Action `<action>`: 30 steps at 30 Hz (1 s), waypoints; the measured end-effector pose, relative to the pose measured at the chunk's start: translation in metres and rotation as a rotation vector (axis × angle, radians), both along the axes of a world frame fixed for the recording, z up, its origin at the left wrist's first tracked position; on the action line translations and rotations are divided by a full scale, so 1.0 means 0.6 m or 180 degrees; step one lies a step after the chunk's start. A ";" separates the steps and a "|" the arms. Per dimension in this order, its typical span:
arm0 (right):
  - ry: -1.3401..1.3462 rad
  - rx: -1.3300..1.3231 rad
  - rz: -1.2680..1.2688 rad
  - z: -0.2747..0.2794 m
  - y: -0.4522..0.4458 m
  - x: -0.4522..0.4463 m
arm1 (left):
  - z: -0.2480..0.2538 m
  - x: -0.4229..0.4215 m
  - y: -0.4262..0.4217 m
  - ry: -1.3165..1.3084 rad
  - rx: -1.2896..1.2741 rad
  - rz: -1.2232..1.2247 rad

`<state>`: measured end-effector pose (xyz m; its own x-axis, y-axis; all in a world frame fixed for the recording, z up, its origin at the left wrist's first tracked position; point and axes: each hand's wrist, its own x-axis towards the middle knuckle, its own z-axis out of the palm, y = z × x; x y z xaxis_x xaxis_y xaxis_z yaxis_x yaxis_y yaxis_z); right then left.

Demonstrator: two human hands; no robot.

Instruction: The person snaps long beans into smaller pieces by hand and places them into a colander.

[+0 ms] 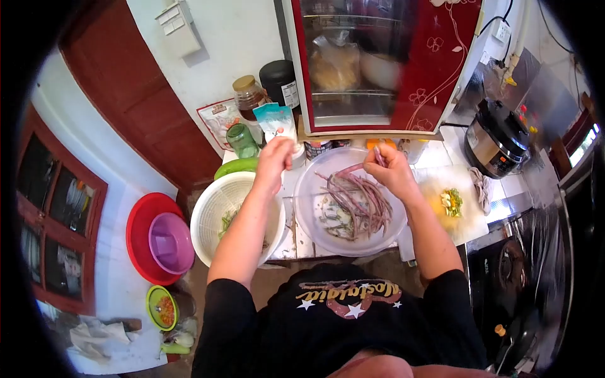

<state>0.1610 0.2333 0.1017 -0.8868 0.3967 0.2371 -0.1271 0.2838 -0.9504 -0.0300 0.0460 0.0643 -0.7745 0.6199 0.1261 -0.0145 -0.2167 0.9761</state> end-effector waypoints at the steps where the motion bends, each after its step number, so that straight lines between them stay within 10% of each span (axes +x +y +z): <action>1: -0.0102 0.0298 0.0174 0.001 -0.002 -0.005 | 0.022 0.023 0.009 0.0353 -0.0353 -0.0269; 4: -0.0182 0.0379 0.0401 0.001 -0.019 -0.024 | 0.071 0.079 0.030 0.0962 -0.1026 -0.1623; 11: -0.0213 0.0522 0.0175 -0.053 -0.058 -0.041 | 0.024 0.065 0.034 -0.0181 -0.0130 -0.1058; 25: 0.0065 -0.0835 -0.0247 -0.020 0.004 -0.045 | 0.024 0.038 -0.025 0.0407 -0.0584 -0.1153; 30: 0.0555 0.0756 -0.0236 -0.036 -0.037 -0.060 | 0.030 0.052 -0.013 0.0297 -0.0879 -0.1346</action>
